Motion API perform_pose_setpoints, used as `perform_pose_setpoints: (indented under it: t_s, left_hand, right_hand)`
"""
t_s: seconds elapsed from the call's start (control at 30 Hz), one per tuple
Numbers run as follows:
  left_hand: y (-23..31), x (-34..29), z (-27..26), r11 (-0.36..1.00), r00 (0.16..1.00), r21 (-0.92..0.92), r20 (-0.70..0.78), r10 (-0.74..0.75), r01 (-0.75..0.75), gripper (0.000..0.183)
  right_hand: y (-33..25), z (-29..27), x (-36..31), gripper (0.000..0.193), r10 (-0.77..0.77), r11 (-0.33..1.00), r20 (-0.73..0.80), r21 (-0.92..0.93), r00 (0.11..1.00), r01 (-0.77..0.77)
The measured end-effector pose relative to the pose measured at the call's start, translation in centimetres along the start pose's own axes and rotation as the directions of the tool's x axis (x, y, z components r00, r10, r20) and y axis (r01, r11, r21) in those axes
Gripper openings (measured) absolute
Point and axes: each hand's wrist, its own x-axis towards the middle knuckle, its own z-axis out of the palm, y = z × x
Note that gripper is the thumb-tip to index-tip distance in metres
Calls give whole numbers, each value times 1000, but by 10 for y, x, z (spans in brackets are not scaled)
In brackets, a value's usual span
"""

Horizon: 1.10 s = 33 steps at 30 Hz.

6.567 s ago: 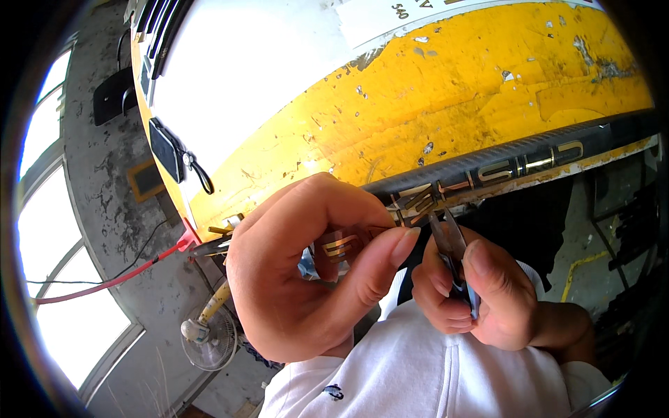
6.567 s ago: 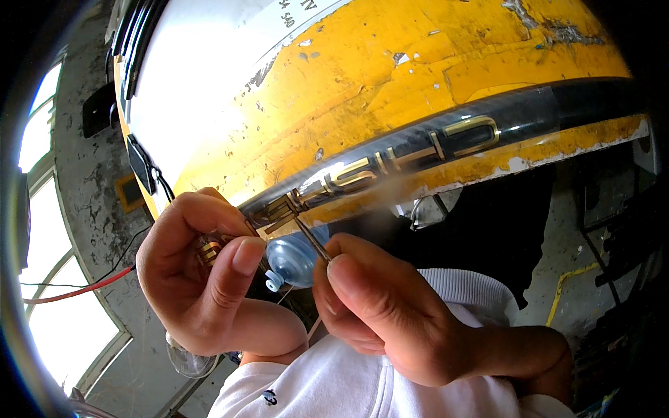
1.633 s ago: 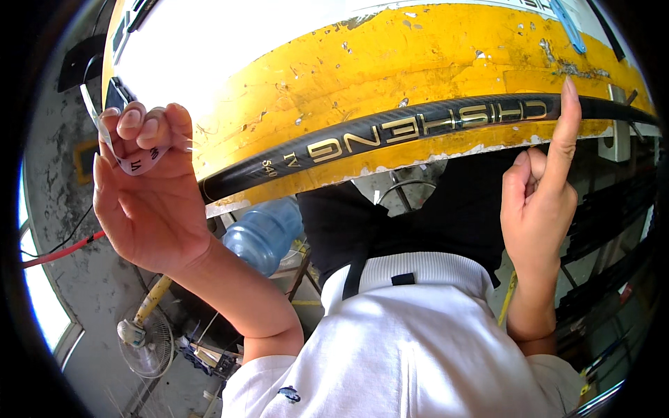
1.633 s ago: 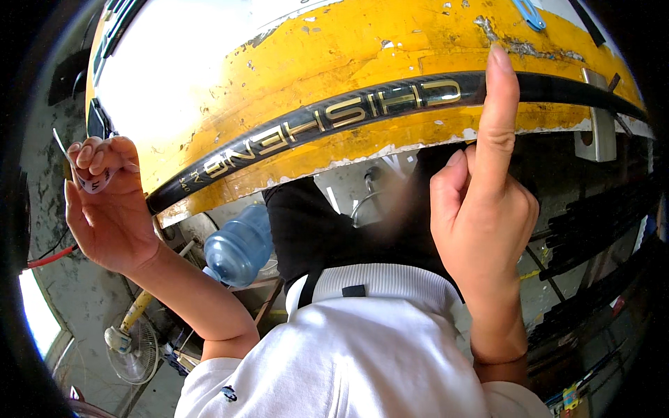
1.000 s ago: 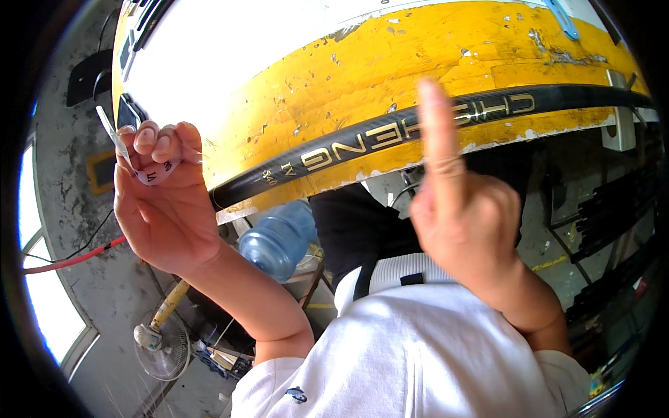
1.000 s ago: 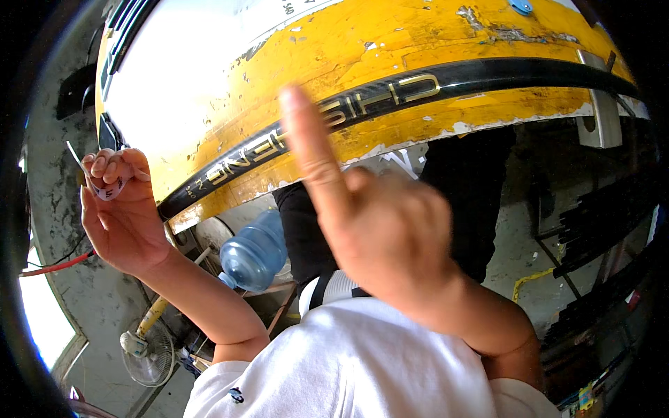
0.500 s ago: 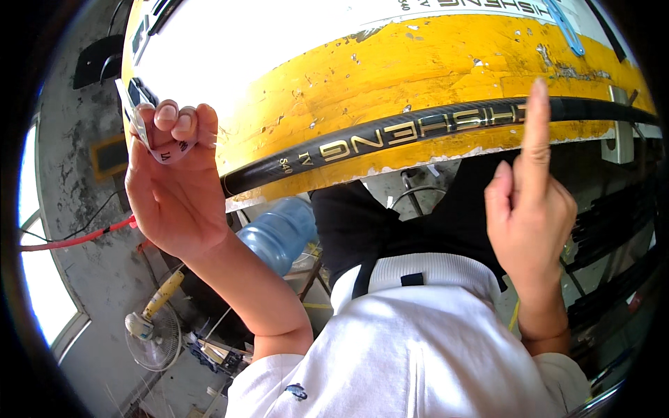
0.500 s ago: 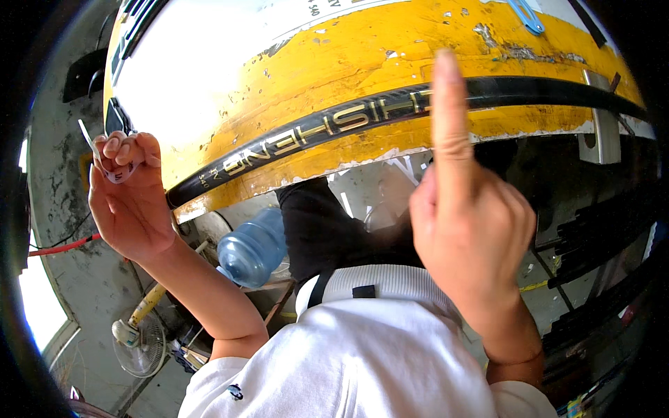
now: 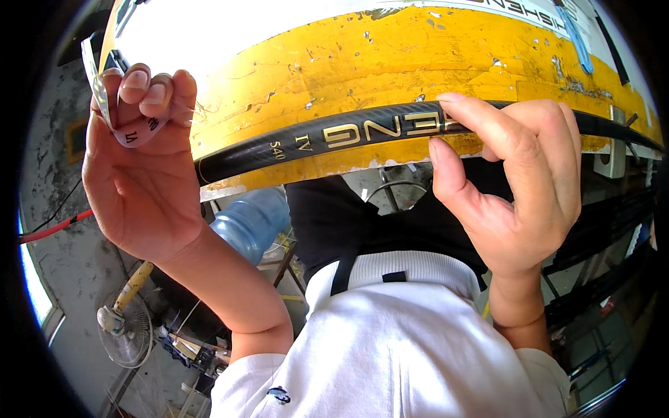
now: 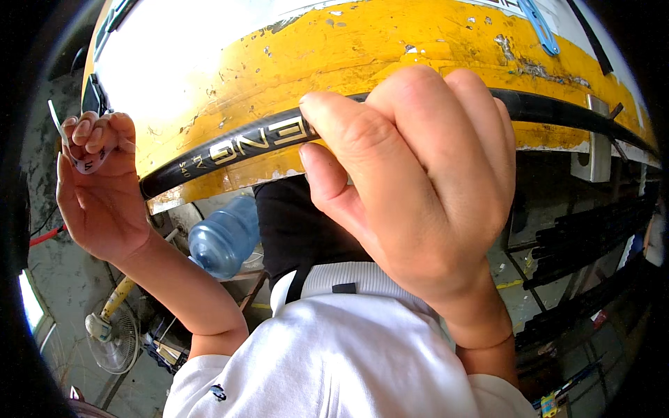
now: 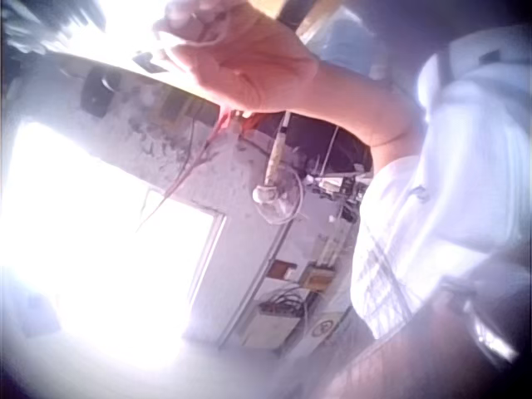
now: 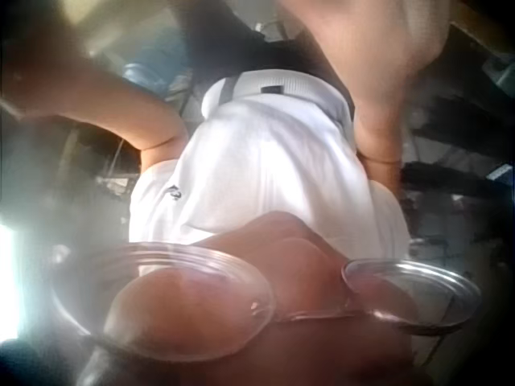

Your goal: The person applies adhesive labels to a fishing rod section, using a small pair of pliers to adjust the label and smoothing it down onto the rod by hand.

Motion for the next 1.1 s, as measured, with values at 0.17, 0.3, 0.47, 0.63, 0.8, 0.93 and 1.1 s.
perform_pose_setpoints:
  t_s: [0.17,0.3,0.47,0.63,0.8,0.93,1.1]
  left_hand:
    - [1,0,-1,1000,1000,-10,6,10,-10,37]
    - [0,1,-1,999,1000,-39,13,4,-3,37]
    - [-1,0,1,999,1000,-28,2,24,-24,36]
    - [-1,0,1,1000,1000,-26,-5,13,-13,35]
    - [0,1,4,1000,998,-6,-65,13,-13,31]
    - [0,0,4,1000,998,13,-61,6,-5,30]
    - [0,0,0,1000,1000,-8,5,4,-4,33]
  right_hand:
    - [-1,1,0,44,30,999,-18,35,999,-29]
    - [-3,0,2,43,49,998,-18,38,999,-48]
    - [-3,-1,2,42,59,998,-2,26,998,-59]
    - [-2,3,0,40,41,999,-42,21,998,-40]
    - [-2,2,0,37,22,999,-53,26,998,-20]
    - [0,6,-5,33,-24,999,-84,39,996,27]
    - [-1,9,-6,29,-70,998,-95,-8,993,70]
